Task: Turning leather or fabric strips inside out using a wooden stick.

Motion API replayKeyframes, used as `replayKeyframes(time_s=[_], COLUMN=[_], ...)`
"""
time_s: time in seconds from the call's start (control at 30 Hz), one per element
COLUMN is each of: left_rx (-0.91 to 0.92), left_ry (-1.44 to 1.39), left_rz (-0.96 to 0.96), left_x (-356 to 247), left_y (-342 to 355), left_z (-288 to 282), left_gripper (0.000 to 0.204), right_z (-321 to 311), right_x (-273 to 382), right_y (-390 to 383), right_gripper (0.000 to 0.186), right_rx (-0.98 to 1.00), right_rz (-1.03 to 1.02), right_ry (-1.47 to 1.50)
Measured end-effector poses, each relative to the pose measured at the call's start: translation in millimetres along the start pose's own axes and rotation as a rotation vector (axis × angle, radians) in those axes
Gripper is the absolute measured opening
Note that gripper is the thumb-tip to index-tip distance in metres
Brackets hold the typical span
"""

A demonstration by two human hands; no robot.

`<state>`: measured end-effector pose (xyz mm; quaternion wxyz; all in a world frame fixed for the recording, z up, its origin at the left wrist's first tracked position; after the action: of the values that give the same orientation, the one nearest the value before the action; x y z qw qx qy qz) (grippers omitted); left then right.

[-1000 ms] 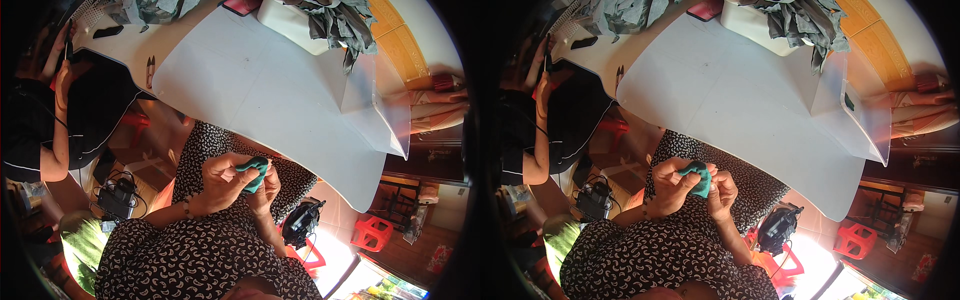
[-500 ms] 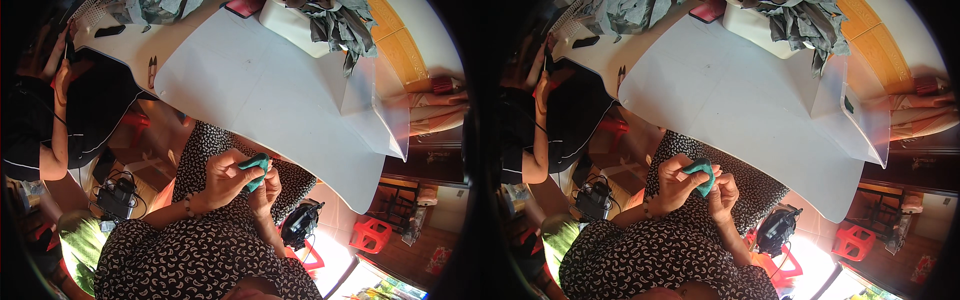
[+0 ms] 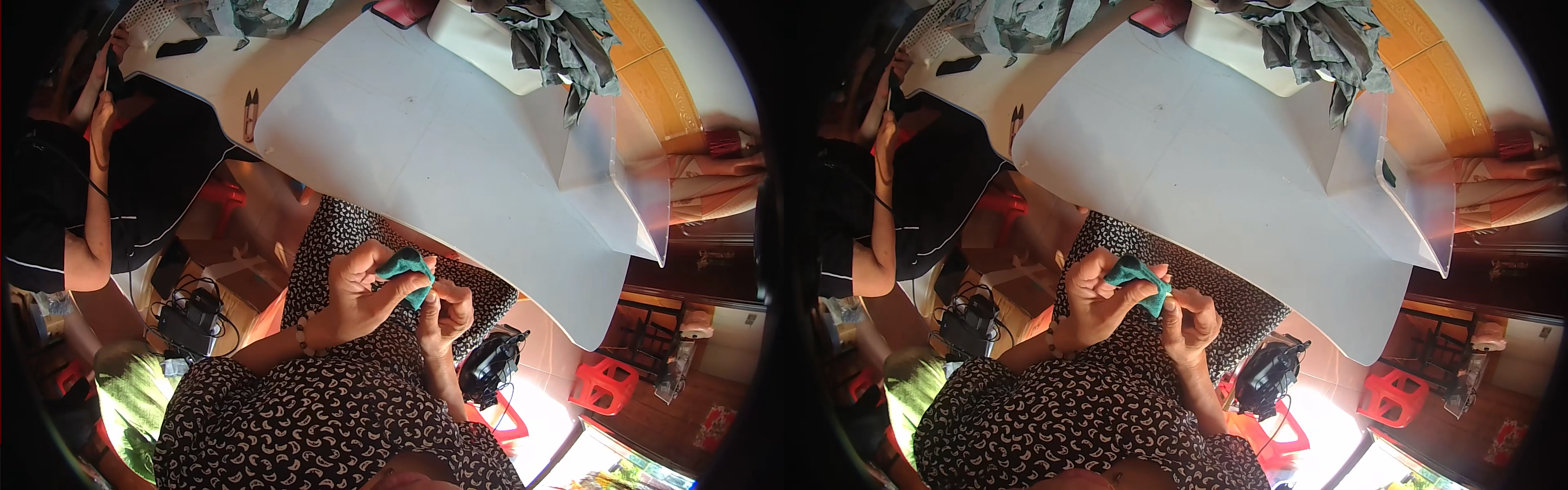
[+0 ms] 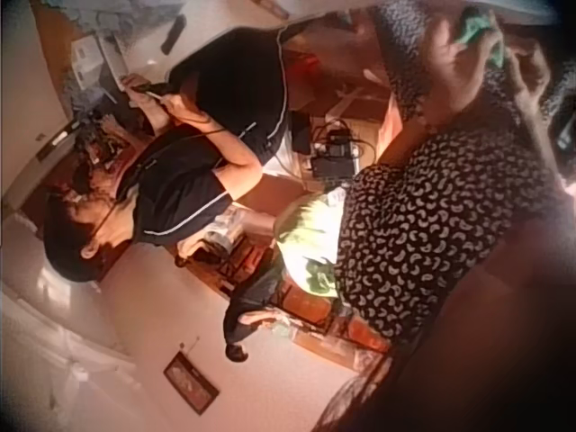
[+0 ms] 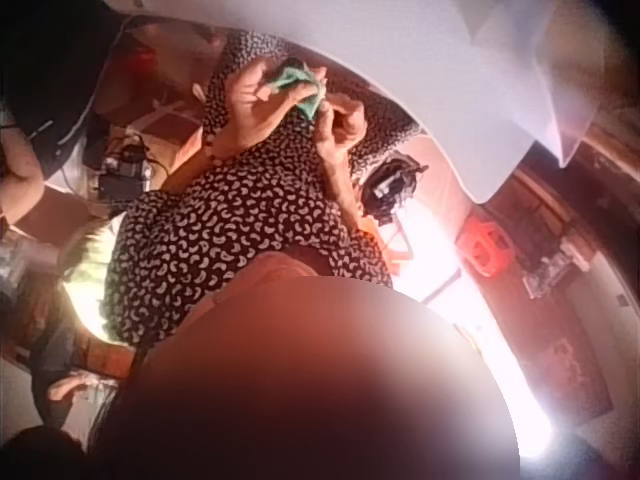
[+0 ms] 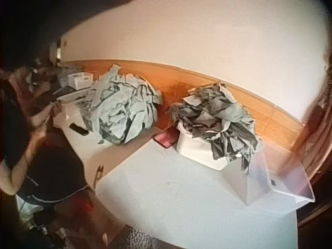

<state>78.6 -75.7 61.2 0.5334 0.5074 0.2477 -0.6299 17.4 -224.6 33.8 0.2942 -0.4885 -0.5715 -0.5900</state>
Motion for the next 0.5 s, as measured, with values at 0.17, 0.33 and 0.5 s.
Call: replayKeyframes(time_s=[0.17,0.33,0.5], left_rx=[0.015,0.012,-0.104], left_ry=[0.106,0.283,-0.081], left_rz=[0.037,0.025,0.020], left_x=[-5.5,-16.4,-17.2], left_y=[0.9,1.7,1.7], left_z=[0.3,-0.8,-4.5], left_gripper=[0.024,0.028,0.020], right_z=[-3.5,-9.7,-9.8], right_x=[-4.2,14.6,5.0], right_y=[-1.9,3.2,5.3], right_gripper=[0.014,0.019,0.020], right_rx=[-0.021,-0.060,-0.074], right_rz=[-0.062,-0.181,-0.154], right_ry=[-0.014,-0.325,-0.160])
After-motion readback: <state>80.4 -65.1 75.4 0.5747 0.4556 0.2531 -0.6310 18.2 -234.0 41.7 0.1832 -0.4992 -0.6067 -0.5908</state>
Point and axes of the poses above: each hand's wrist, its own y-axis towards the middle knuckle, its own z-axis out of the palm, x = y × z, the point moved 7 cm from there along y, towards the middle knuckle, and after that the axes turned 8 degrees about x, right-handed, at the moved point
